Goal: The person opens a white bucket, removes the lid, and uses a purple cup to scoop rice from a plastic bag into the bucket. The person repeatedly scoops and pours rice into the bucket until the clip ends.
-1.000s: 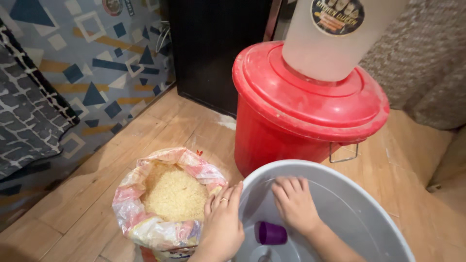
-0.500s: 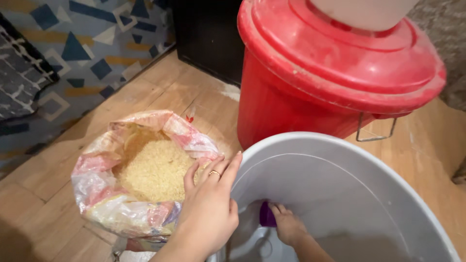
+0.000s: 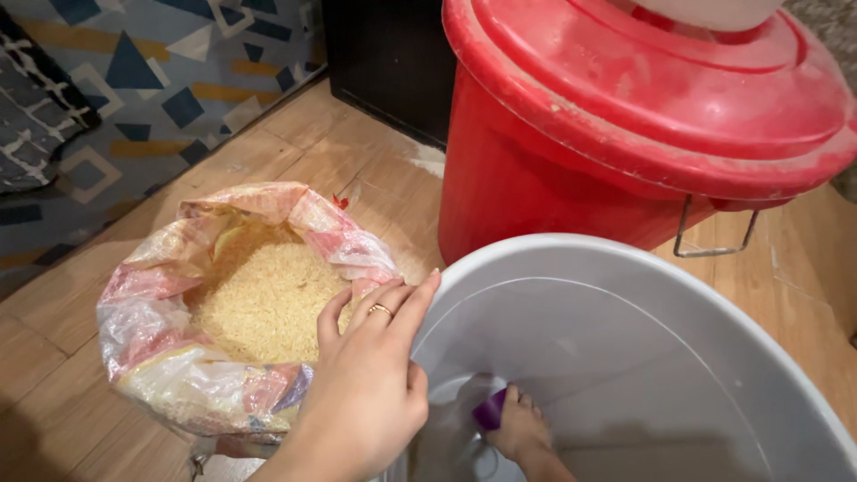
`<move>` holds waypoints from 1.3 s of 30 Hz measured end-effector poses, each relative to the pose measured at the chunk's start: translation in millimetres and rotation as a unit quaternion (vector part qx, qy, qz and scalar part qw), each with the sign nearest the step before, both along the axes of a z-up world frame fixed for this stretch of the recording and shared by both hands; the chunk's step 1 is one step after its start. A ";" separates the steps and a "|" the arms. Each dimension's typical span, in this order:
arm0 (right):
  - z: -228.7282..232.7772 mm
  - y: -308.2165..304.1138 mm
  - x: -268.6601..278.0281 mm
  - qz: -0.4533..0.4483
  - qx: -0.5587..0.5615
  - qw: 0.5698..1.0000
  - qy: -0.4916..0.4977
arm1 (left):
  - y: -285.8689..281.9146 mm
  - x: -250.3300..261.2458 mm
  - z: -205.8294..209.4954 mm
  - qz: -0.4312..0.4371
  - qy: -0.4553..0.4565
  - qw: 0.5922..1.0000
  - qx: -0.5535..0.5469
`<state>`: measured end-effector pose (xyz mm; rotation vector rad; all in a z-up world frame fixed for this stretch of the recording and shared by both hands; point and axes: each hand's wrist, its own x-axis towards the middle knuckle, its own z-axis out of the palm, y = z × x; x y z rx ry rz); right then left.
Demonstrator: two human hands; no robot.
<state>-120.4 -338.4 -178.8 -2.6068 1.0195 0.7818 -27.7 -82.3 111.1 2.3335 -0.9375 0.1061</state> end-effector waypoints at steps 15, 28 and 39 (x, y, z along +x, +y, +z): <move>173.3 -4.6 13.2 -0.012 0.046 0.998 -0.028 | 2.9 -12.1 9.8 0.065 -0.043 0.997 -0.023; 404.2 95.7 40.5 0.104 0.025 0.846 -0.522 | 99.3 51.9 69.4 0.252 0.026 0.967 -0.033; 313.4 228.1 140.8 0.208 0.135 0.870 -0.427 | 125.7 63.9 84.4 0.281 0.123 0.951 -0.043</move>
